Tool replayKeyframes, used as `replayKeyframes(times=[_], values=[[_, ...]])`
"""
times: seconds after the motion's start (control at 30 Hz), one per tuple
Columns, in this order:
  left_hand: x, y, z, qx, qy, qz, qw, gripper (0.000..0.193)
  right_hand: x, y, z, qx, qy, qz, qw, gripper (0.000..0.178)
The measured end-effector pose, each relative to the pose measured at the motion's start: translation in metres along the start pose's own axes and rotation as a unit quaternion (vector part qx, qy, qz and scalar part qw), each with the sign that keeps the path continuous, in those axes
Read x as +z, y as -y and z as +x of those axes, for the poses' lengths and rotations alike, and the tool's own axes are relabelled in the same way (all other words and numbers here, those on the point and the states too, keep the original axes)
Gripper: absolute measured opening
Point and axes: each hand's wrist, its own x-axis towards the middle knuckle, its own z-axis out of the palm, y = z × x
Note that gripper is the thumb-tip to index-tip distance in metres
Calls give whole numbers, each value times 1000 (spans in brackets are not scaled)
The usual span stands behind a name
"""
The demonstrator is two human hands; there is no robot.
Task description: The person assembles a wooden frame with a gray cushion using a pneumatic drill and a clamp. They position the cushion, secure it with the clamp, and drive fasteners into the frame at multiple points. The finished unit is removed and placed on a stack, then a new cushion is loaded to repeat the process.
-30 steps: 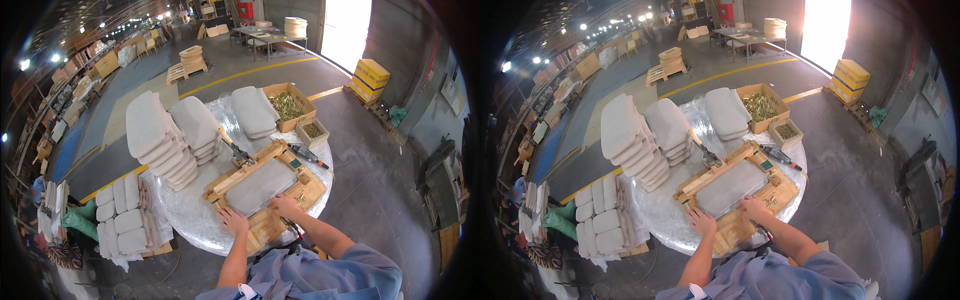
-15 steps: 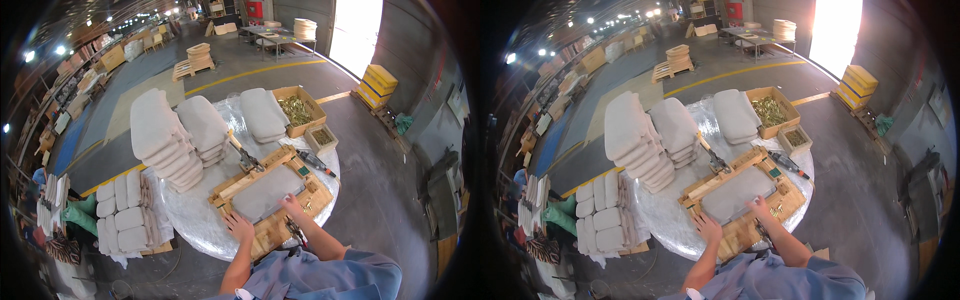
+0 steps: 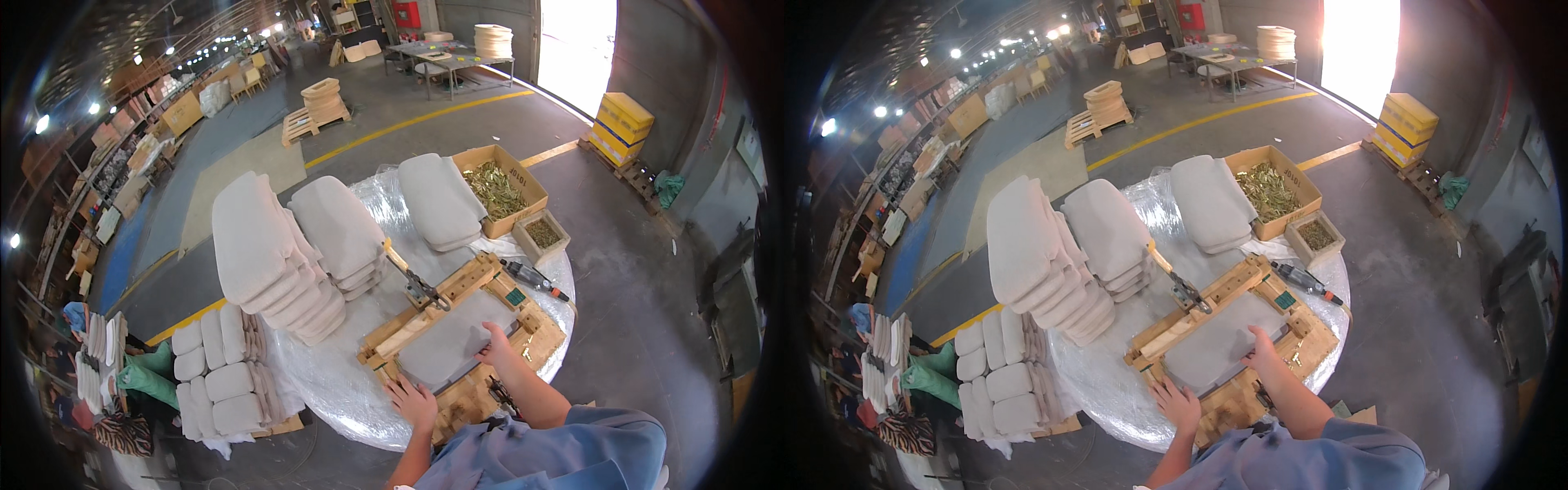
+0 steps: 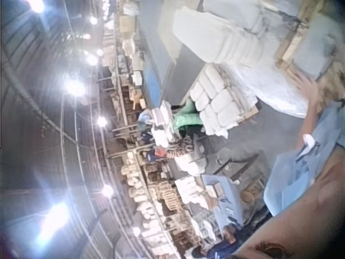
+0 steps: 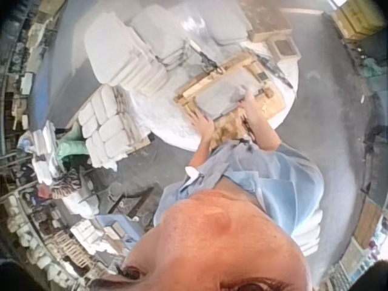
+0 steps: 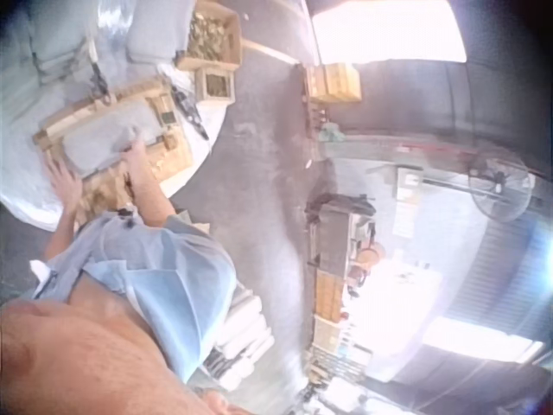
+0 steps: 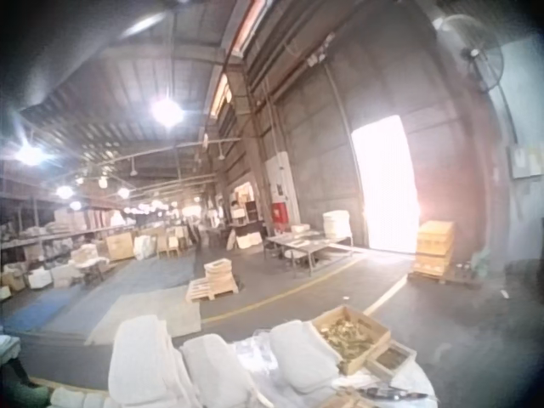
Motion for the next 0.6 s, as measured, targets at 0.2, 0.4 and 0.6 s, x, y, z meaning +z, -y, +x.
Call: replayKeyframes(times=[0.2, 0.4, 0.6], values=[[-3, 14, 0, 7, 21, -27, 999, 81, 19, -7, -11, -8, -81, 19, 996, 82], [-27, 30, 3, 85, 64, -8, 994, 94, 5, -10, -7, -23, -41, 51, 998, 44], [-22, 29, 4, 105, 56, 36, 992, 102, -3, -13, 0, 2, -11, 92, 996, 38]])
